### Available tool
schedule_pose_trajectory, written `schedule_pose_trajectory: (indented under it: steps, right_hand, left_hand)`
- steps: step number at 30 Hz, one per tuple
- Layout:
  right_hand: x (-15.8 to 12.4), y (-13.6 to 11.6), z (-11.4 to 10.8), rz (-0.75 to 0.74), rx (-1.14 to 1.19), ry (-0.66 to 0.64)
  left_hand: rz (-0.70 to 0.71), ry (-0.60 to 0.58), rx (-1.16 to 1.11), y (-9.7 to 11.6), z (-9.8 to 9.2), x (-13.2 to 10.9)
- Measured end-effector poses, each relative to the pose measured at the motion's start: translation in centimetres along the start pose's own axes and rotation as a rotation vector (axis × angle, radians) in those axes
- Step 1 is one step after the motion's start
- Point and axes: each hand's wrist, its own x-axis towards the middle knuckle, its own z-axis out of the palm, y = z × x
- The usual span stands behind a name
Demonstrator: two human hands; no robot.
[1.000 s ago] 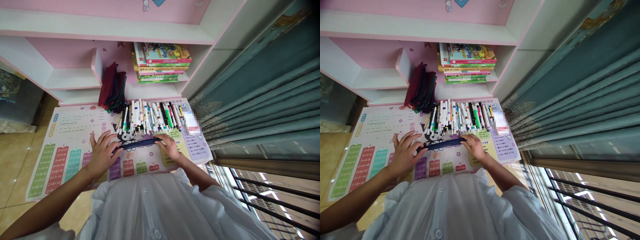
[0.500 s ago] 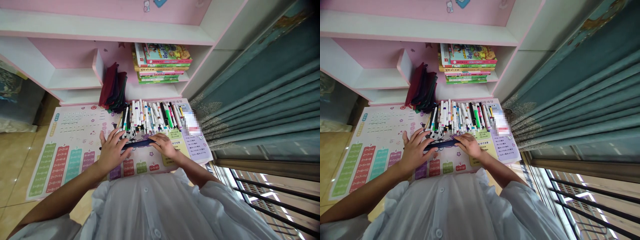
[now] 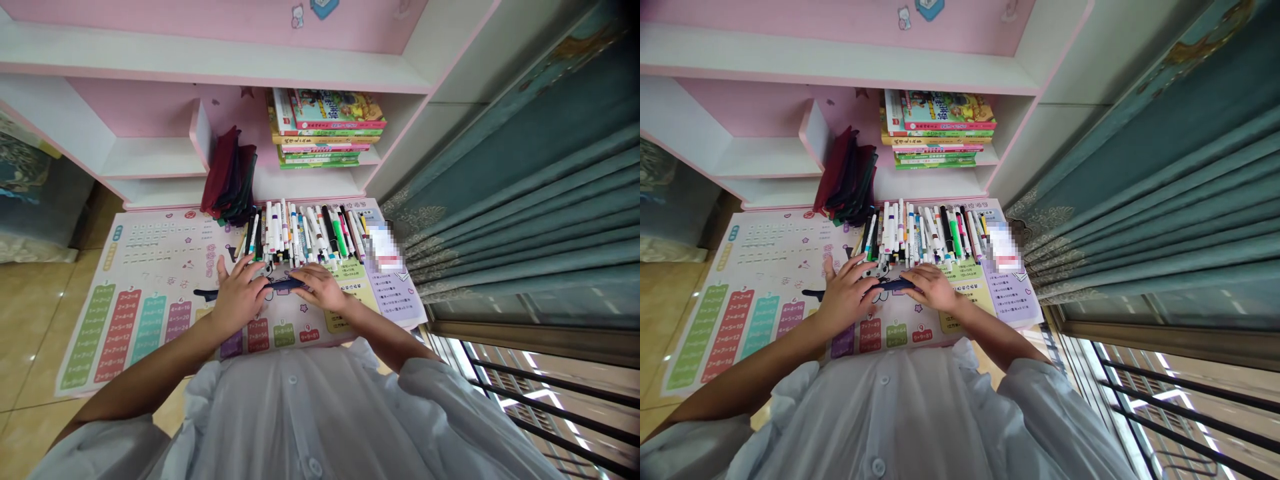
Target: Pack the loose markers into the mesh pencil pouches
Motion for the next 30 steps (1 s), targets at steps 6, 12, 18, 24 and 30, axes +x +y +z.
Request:
schedule_pose_trajectory:
  steps: [6,12,18,24,30]
  right_hand:
    - [-1.2,0.3,0.5,0.000,-0.074,0.018]
    - [-2.0,0.6,0.8,0.083,-0.116,0.013]
    - [-1.3,0.0,0.6,0.064,-0.155,0.120]
    - [-1.3,0.1,0.5,0.099,-0.127,0.127]
    - [-1.7,0.3,0.7,0.125,-0.094,0.115]
  left_hand:
    - [-0.013,-0.013,-0.039,0.4,0.0,0.2]
    - [-0.025,-0.052,-0.031,0.8,0.3,0.2]
    - [-0.046,-0.065,-0.029,0.9,0.4,0.3]
    - [-0.063,-0.083,-0.049,1.2,0.7,0.4]
    - [-0.103,-0.057,-0.086,1.5,0.9,0.3]
